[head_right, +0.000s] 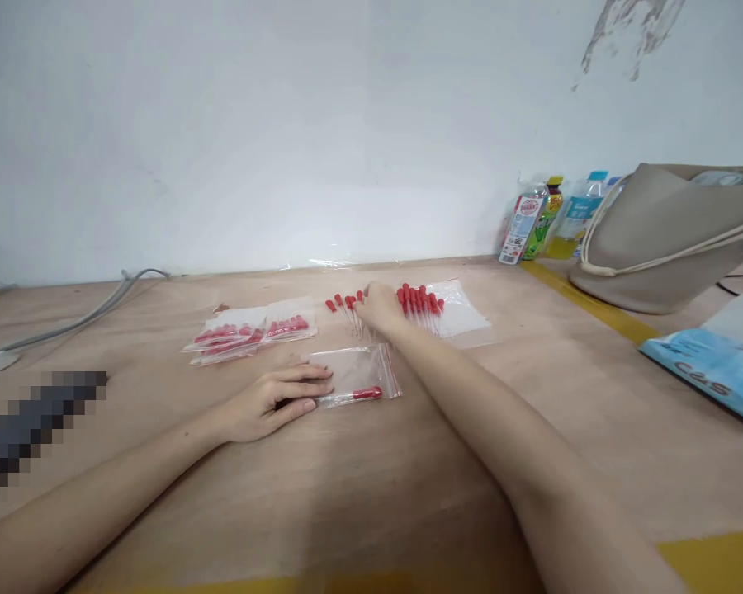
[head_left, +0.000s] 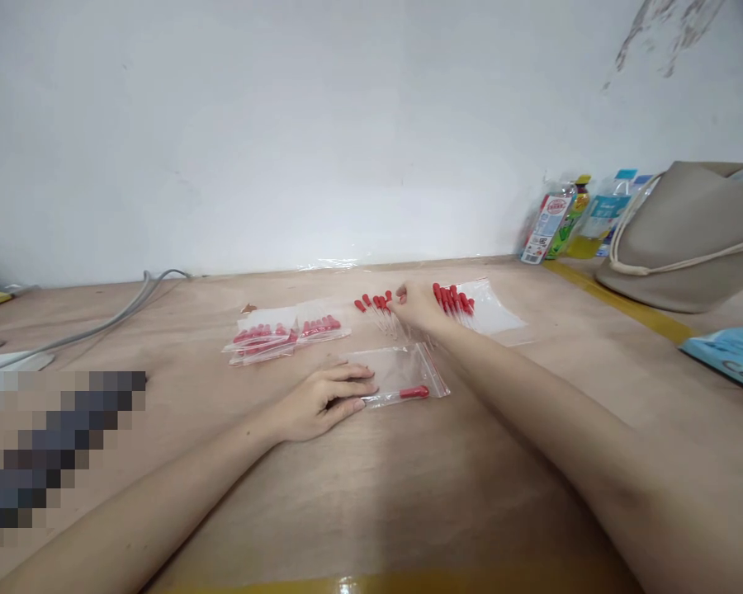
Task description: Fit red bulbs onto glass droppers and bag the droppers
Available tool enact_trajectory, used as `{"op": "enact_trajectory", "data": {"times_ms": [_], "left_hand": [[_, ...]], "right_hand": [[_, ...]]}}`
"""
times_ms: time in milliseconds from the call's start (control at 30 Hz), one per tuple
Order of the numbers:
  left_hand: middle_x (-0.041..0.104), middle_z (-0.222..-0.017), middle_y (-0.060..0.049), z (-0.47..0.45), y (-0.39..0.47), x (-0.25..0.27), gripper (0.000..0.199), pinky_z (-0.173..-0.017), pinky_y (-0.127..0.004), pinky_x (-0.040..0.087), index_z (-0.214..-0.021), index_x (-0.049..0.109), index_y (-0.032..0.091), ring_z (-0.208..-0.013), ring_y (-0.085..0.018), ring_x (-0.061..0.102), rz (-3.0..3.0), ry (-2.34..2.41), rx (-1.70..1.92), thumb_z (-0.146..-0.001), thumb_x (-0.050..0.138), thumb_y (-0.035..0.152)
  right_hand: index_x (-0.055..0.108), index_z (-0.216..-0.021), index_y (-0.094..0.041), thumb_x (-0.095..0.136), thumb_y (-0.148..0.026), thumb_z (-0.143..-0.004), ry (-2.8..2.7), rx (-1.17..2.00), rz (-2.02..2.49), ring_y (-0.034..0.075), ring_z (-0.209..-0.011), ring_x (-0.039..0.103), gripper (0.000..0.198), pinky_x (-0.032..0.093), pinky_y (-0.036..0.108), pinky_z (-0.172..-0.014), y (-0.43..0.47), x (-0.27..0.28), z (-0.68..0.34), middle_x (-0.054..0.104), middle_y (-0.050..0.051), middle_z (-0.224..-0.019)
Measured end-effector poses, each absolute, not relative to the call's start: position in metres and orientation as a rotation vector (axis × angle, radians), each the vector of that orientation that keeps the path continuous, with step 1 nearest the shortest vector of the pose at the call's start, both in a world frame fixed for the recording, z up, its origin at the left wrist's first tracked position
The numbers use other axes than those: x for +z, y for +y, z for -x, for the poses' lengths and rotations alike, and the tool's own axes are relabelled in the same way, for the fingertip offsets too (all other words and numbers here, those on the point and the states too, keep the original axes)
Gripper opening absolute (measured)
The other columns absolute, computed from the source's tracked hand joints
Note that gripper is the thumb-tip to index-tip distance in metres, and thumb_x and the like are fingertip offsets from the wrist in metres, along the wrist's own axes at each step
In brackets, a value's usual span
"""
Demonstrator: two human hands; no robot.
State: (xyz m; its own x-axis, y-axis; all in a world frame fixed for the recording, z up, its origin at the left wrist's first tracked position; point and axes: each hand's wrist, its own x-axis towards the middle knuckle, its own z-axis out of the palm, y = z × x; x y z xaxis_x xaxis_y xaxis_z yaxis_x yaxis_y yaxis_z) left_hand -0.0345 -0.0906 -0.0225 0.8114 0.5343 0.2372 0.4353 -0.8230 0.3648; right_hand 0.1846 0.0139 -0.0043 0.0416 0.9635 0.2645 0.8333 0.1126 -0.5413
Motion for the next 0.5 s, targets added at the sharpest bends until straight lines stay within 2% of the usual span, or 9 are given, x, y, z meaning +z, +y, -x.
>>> {"op": "enact_trajectory", "data": {"times_ms": [100,333,433,500], "left_hand": [[0.050,-0.128,-0.006,0.035,-0.090,-0.023,0.032,-0.103,-0.040,0.032,-0.119,0.054,0.025,-0.118,-0.019,0.045,-2.703,0.748,0.471,-0.089,0.044,0.026],[0.051,-0.126,-0.006,0.034,-0.091,-0.022,0.032,-0.102,-0.040,0.033,-0.120,0.054,0.025,-0.116,-0.020,0.046,-2.713,0.725,0.483,-0.089,0.044,0.026],[0.050,-0.127,-0.006,0.034,-0.091,-0.021,0.033,-0.101,-0.041,0.034,-0.120,0.053,0.025,-0.116,-0.020,0.046,-2.708,0.731,0.486,-0.089,0.044,0.027],[0.050,-0.127,-0.006,0.034,-0.091,-0.022,0.033,-0.101,-0.041,0.035,-0.120,0.053,0.025,-0.116,-0.020,0.046,-2.701,0.734,0.482,-0.089,0.044,0.027]], "right_hand": [[0.052,-0.104,-0.008,0.056,-0.025,-0.075,-1.767,0.324,1.840,0.023,-0.091,0.058,0.034,0.043,0.028,-0.073,0.031,-0.010,-0.172,0.061,0.016,-0.097],[0.041,-0.115,-0.003,0.055,-0.007,-0.069,-1.783,0.406,1.894,0.028,-0.086,0.059,0.048,0.045,0.031,-0.068,0.029,-0.007,-0.168,0.059,0.023,-0.098],[0.034,-0.122,-0.007,0.047,-0.009,-0.074,-1.796,0.360,1.799,0.024,-0.084,0.059,0.050,0.044,0.030,-0.070,0.013,0.002,-0.183,0.060,0.017,-0.095],[0.027,-0.127,-0.010,0.044,-0.012,-0.076,-1.773,0.318,1.645,0.020,-0.075,0.058,0.054,0.045,0.030,-0.068,-0.002,0.002,-0.203,0.060,0.008,-0.081]]}}
